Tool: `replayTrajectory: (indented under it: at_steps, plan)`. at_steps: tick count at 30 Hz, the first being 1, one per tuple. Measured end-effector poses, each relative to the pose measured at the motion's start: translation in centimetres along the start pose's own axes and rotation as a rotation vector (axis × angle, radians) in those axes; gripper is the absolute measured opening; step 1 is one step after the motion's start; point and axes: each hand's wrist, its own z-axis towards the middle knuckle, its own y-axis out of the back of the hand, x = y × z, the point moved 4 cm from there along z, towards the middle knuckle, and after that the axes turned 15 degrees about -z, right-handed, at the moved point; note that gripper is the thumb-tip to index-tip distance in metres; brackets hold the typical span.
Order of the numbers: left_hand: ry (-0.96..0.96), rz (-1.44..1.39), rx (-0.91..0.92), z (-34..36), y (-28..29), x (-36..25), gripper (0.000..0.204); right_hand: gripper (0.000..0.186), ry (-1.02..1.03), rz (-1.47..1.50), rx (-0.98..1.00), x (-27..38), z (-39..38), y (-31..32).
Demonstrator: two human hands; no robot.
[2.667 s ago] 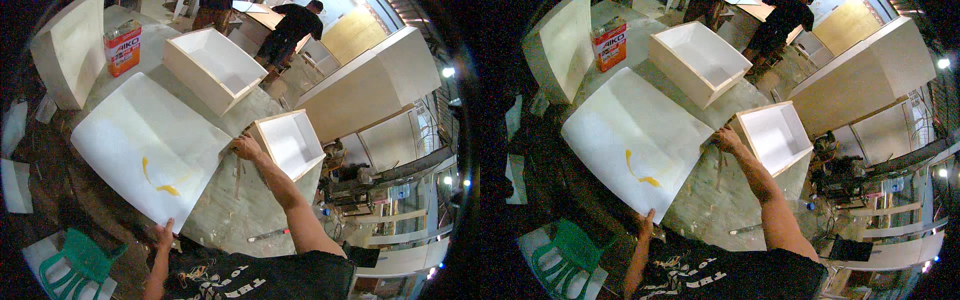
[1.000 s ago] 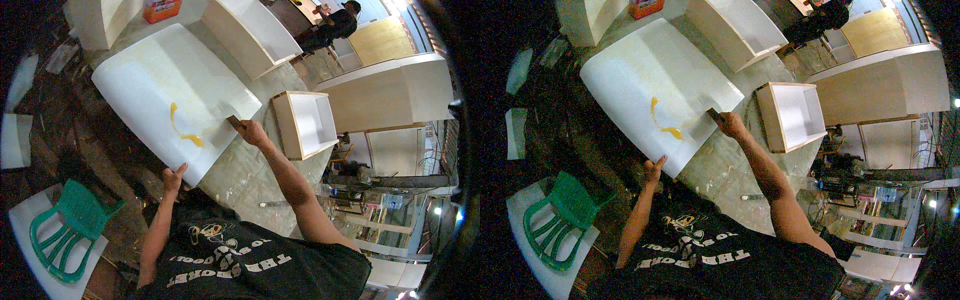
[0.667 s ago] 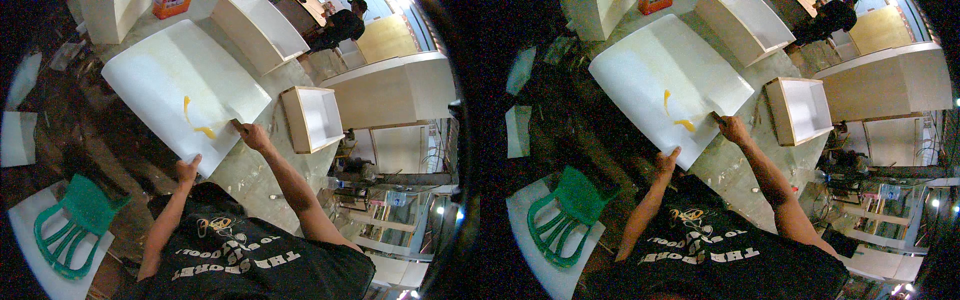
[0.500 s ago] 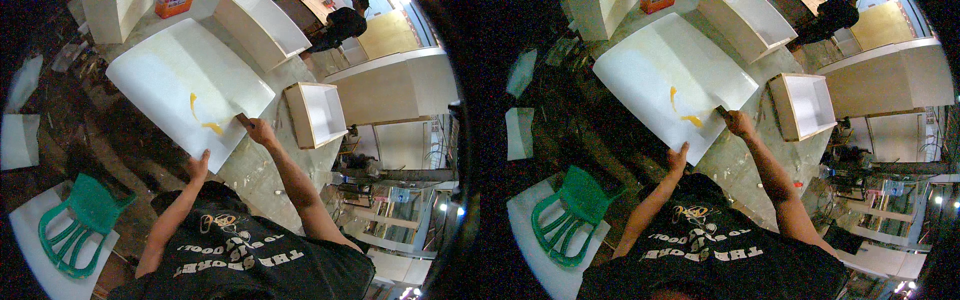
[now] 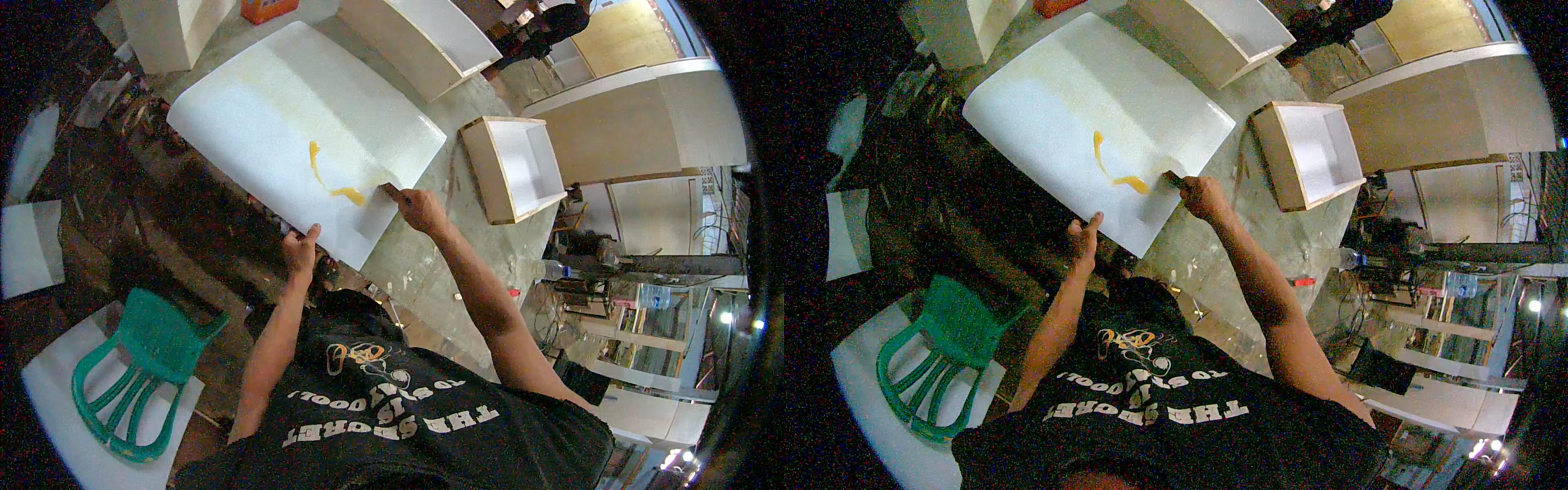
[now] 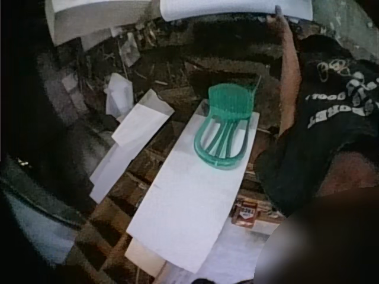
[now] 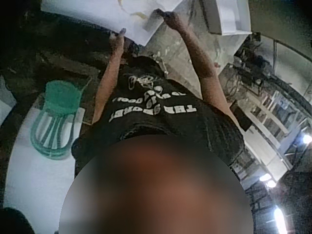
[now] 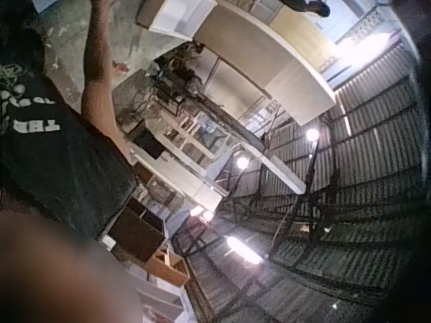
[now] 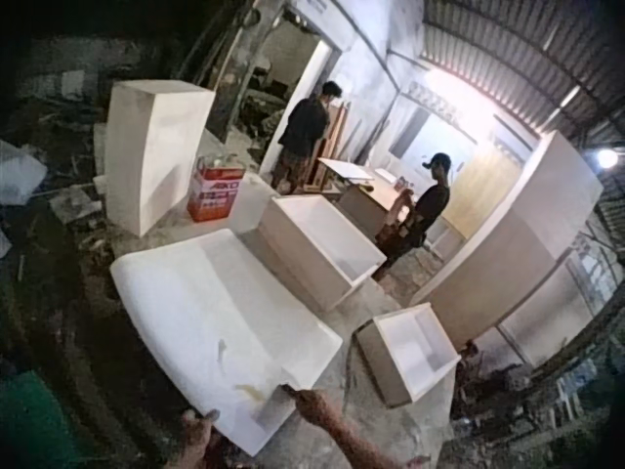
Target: The person pours a yellow liquid from a metal can onto a white rectangular wooden panel and spreads it evenly using a small rectangular block. The person repeats this process multiple times, flipping the panel to treat different areas.
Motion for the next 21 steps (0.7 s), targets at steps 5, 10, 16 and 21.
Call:
replayTrajectory:
  at_steps: [5, 10, 16, 21]
  plan:
    - [0.016, 0.207, 0.065, 0.9, 0.8, -0.9, 0.041, 0.017, 0.051, -0.050, -0.027, 2.7, -2.2, -0.8]
    - [-0.038, 0.097, 0.122, 3.0, 1.4, -0.8, 0.041, 0.020, 0.055, 0.057, -0.061, 5.8, -4.7, -1.0]
    - [-0.140, 0.211, 0.173, 4.7, 1.4, -0.2, 0.042, 0.024, 0.001, 0.018, -0.010, 9.0, -7.0, -1.9]
    - [-0.136, 0.129, 0.198, 5.2, 1.4, 0.6, 0.040, 0.027, -0.032, 0.026, 0.055, 11.5, -9.3, -3.2]
